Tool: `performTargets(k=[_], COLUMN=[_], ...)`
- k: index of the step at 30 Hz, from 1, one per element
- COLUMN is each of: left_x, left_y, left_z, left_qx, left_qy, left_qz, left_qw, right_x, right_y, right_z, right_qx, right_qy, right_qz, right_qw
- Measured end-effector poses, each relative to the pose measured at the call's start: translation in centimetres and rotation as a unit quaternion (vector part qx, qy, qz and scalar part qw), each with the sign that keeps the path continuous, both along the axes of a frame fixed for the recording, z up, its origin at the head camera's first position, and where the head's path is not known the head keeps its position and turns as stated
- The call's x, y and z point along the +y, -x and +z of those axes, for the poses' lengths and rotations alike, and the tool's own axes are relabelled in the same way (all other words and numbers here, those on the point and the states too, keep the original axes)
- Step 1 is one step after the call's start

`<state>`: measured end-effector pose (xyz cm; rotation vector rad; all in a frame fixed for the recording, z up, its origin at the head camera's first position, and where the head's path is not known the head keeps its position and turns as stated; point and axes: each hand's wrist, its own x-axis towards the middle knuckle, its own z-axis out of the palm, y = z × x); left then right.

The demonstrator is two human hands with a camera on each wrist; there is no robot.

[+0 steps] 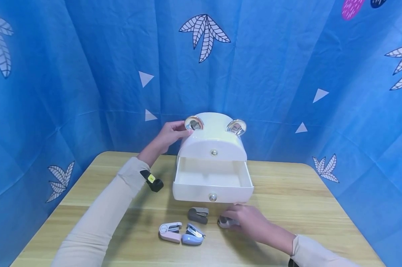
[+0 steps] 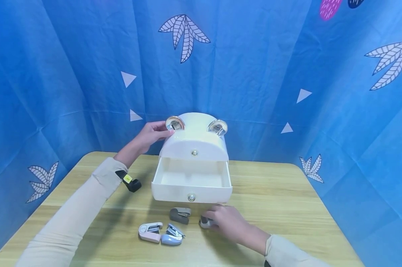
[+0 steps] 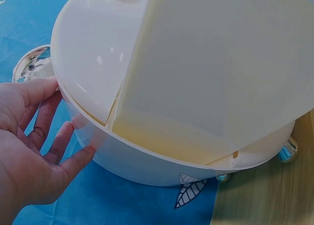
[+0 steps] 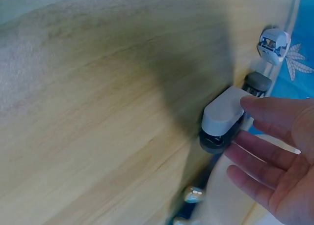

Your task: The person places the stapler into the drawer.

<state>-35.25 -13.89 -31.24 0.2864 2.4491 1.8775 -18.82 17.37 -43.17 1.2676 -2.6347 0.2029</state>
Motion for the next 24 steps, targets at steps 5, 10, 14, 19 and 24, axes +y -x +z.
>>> performTargets(k=[5,10,14,19,24], left_x=[0.0,0.0,0.1,0.2,0.2], left_y=[0.0,0.0,0.0,-0.1,-0.2], left_z=[0.0,0.0,0.1,0.1,0.2], left_qx=[0.001,0.0,-0.002,-0.006,-0.005], left_qy=[-0.002,0.001,0.003,0.005,0.003], left_qz=[0.001,0.003,0.004,0.006,0.009], left_qw=[1.0,1.0,1.0,1.0,0.9999], right_x=[0.0,0.1,0.4,1.0,1.6], right_y=[-0.3,-0.4,-0.4,-0.4,-0.2], right_z=[0.0,0.1,0.6,2.2,4.2], right_qx=[-0.002,-0.031,-0.091,-0.186,-0.24], right_qy=[-0.004,-0.012,-0.018,-0.036,-0.053], right_qz=[0.006,0.005,0.004,0.031,0.101], right_qw=[1.0,0.999,0.996,0.981,0.964])
